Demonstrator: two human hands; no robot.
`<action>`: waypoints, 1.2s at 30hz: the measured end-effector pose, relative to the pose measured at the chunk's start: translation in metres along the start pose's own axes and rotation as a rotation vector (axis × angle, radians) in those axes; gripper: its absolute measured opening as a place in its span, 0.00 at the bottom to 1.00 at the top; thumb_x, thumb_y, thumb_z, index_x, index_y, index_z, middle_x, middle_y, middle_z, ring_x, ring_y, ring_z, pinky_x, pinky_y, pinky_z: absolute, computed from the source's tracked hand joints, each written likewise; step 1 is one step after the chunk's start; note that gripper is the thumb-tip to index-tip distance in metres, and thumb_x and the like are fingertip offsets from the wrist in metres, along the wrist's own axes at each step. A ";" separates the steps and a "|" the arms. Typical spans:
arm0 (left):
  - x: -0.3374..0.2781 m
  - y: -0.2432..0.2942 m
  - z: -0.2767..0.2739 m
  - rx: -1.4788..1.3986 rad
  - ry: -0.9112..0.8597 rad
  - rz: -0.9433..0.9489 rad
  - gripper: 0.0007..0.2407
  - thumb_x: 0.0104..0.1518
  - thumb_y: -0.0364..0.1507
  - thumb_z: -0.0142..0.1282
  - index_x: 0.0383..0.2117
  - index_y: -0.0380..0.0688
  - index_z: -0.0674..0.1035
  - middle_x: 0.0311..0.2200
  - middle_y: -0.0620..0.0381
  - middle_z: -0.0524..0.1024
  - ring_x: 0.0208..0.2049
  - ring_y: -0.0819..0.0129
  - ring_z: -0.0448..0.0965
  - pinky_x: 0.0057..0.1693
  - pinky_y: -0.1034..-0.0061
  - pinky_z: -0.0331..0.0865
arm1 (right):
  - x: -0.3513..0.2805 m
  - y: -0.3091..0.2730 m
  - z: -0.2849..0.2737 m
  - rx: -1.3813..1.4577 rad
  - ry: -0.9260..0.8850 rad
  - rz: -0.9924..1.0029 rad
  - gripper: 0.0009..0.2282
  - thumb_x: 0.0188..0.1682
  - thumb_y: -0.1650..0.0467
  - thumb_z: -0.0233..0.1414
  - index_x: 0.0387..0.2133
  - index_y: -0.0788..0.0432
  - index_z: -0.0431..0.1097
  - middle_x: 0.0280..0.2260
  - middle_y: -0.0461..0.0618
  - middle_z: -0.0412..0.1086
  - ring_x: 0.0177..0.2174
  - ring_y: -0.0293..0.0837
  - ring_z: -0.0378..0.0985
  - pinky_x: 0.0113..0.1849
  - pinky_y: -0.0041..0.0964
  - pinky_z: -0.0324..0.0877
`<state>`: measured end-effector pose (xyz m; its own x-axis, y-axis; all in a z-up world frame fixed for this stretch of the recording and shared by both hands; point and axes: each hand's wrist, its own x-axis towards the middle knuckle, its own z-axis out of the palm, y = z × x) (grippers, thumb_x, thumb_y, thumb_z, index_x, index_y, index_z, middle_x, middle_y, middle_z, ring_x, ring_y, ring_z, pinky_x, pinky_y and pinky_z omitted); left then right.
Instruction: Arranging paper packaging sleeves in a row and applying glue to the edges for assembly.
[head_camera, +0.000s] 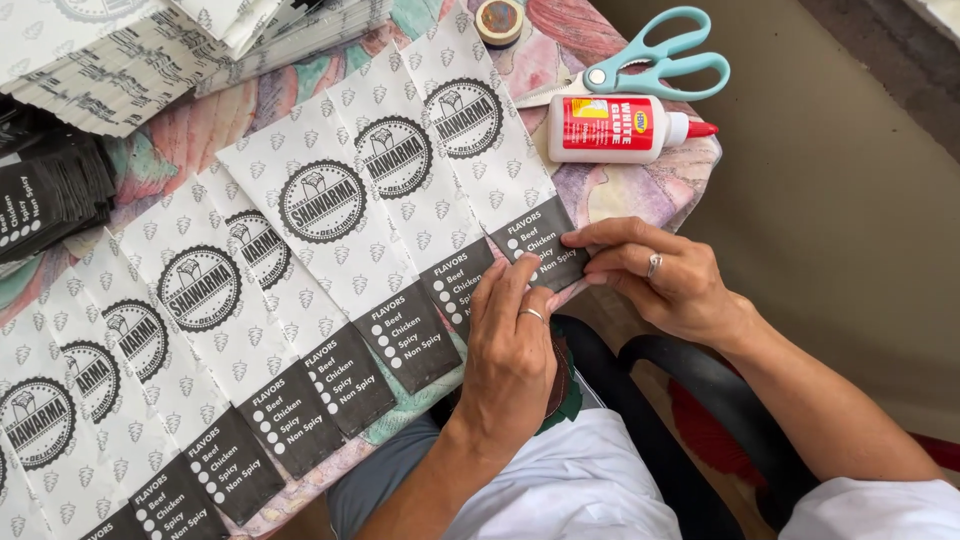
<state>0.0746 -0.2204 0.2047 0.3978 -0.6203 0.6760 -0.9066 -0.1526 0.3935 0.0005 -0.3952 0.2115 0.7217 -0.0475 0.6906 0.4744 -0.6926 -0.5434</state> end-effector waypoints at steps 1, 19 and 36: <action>0.002 0.001 0.001 -0.003 0.007 -0.045 0.04 0.60 0.18 0.56 0.28 0.27 0.78 0.41 0.37 0.75 0.47 0.49 0.82 0.62 0.53 0.70 | 0.000 0.000 0.001 -0.007 0.014 0.054 0.00 0.46 0.82 0.60 0.28 0.72 0.76 0.38 0.64 0.78 0.36 0.55 0.84 0.37 0.49 0.79; 0.016 -0.012 -0.006 -0.302 -0.118 -0.444 0.10 0.45 0.16 0.65 0.24 0.36 0.72 0.38 0.48 0.69 0.47 0.45 0.78 0.57 0.56 0.67 | 0.003 -0.006 0.015 -0.037 0.100 0.277 0.08 0.48 0.76 0.63 0.35 0.67 0.72 0.37 0.58 0.75 0.41 0.55 0.79 0.43 0.44 0.73; 0.006 -0.002 -0.009 -0.172 -0.098 -0.222 0.04 0.56 0.16 0.57 0.34 0.31 0.76 0.42 0.46 0.69 0.51 0.47 0.76 0.62 0.57 0.64 | 0.009 -0.017 0.011 0.005 0.081 0.295 0.03 0.51 0.81 0.57 0.36 0.69 0.74 0.38 0.60 0.75 0.41 0.52 0.80 0.45 0.44 0.73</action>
<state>0.0800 -0.2175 0.2136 0.5608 -0.6590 0.5012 -0.7582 -0.1656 0.6306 0.0049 -0.3761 0.2214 0.7863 -0.3030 0.5384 0.2533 -0.6368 -0.7282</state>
